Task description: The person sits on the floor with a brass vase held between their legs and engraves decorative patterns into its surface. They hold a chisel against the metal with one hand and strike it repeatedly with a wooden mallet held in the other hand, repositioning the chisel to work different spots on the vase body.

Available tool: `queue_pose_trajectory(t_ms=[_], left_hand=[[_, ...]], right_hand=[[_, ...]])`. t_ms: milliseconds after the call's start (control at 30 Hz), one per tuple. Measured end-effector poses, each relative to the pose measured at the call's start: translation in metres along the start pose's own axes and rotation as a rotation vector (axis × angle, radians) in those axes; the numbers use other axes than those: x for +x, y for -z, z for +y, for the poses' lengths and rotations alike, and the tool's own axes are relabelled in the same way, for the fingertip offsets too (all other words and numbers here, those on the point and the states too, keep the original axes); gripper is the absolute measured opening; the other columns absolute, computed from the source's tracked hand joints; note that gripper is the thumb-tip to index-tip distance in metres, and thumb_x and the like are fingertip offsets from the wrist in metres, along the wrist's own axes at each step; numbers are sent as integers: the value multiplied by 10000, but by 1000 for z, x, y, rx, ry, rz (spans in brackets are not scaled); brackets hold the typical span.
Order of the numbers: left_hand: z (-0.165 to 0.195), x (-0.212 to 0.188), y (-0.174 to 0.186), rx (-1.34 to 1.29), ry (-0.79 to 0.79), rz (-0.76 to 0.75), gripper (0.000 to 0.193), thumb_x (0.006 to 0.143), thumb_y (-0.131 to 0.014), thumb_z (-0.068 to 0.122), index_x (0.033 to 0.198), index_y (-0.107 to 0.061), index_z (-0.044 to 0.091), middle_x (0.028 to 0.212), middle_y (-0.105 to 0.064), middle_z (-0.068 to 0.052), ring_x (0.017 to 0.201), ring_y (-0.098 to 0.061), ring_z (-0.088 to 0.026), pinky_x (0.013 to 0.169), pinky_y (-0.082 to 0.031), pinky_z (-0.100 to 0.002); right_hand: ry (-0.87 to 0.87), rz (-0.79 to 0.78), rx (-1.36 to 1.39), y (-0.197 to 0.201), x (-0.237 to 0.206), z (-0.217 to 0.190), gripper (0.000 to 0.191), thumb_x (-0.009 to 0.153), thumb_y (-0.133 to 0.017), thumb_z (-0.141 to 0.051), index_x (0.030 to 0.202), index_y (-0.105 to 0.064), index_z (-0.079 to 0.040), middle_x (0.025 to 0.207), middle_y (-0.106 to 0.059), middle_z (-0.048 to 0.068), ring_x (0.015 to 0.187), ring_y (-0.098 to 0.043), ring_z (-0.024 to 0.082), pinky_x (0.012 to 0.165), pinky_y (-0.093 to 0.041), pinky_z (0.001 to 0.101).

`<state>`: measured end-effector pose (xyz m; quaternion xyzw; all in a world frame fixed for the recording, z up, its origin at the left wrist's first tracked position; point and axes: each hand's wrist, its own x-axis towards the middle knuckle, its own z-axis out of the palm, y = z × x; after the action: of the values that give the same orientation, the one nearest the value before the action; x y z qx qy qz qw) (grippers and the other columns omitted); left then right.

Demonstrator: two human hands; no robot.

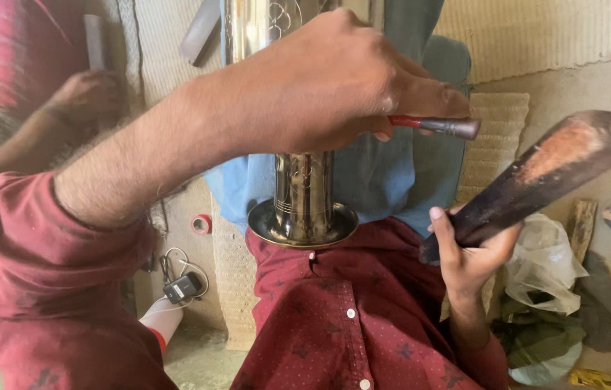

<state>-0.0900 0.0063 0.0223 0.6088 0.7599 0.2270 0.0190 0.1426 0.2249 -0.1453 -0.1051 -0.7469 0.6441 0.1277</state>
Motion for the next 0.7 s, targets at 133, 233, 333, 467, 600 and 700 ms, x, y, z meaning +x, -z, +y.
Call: queue_pose_trajectory(t_ms=[133,233,333,467,600,700], left_hand=[[-2,2,4,-97,8,-62,537,902,-792,229,1419,-656,174,1119,-783,-58,907,-759,-216,687,-559,-383],[0,3,6,-95,20,-107,519,916,-780,260,1416,-659,196,1054,-789,-55,867,-757,-214,661,-542,-398],[2,3,6,-76,67,-164,504,929,-769,268,1418,-659,216,998,-790,-53,829,-754,-220,637,-531,-411],[4,2,6,-44,64,-95,512,905,-780,206,1404,-668,187,1064,-784,-65,837,-746,-256,613,-524,-414],[8,-4,7,-18,80,22,516,855,-776,133,1361,-674,146,1171,-767,-71,887,-745,-288,650,-544,-411],[11,-7,6,2,149,54,509,880,-757,79,1378,-660,114,1184,-757,-71,901,-744,-298,636,-520,-435]], right_hand=[[113,82,194,5,1,0,833,1100,-691,85,1590,-49,-119,1011,-598,134,727,-628,211,723,-577,337],[135,166,275,7,7,-3,988,1072,-663,58,1592,142,-178,1026,-604,138,715,-612,210,708,-590,369],[230,99,-53,9,19,-7,990,1022,-687,49,1617,80,-144,1033,-633,192,782,-653,284,703,-576,380],[383,18,-531,16,31,-14,1069,839,-730,105,1634,-71,-170,934,-627,238,766,-666,334,681,-562,415],[456,1,-609,25,38,-14,1053,808,-720,127,1595,-62,-112,1004,-644,248,826,-677,335,732,-562,401],[233,-96,-392,30,37,-10,962,922,-717,164,1635,-115,-70,1022,-599,206,857,-641,278,799,-542,363]])
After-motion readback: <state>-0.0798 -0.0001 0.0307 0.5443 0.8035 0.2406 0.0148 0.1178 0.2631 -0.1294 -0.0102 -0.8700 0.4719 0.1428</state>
